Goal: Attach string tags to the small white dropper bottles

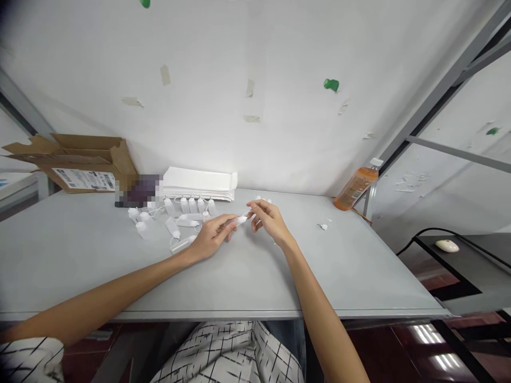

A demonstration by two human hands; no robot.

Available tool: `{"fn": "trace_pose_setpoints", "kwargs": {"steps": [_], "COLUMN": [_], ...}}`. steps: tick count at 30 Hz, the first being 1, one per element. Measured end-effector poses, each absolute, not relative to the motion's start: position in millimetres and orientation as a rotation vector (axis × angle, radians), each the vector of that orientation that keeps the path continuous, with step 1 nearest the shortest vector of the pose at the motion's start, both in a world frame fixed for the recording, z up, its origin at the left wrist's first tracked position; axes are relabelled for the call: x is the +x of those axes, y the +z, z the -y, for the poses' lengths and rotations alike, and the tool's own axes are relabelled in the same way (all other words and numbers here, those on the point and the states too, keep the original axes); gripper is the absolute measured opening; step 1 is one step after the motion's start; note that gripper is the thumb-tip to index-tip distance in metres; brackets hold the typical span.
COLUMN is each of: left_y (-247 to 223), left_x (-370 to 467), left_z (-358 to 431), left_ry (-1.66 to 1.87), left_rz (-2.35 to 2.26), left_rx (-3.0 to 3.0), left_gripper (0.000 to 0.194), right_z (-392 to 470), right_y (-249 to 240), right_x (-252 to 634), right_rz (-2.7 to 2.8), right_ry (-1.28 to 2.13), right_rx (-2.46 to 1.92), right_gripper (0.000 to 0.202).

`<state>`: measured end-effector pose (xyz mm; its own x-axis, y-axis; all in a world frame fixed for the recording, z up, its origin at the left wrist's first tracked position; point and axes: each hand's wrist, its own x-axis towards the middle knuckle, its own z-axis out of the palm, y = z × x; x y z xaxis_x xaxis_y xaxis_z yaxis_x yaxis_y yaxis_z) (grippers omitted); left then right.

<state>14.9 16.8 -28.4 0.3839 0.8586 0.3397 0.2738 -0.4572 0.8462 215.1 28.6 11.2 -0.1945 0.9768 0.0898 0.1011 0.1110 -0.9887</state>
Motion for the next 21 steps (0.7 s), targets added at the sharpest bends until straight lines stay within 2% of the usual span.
{"fn": "trace_pose_setpoints", "kwargs": {"steps": [13, 21], "left_y": [-27.8, -27.5], "left_x": [16.1, 15.5], "left_z": [-14.2, -13.2], "left_ry": [1.079, 1.115], "left_rz": [-1.034, -1.046], "left_rx": [1.870, 1.879], "left_gripper": [0.035, 0.035], "right_z": [-26.8, -24.9], "right_y": [19.3, 20.7], "right_x": [221.8, 220.5], "right_rz": [1.396, 1.416], "right_ry": [1.195, 1.136], "right_rx": [-1.079, -1.034], "right_gripper": [0.029, 0.028]}}
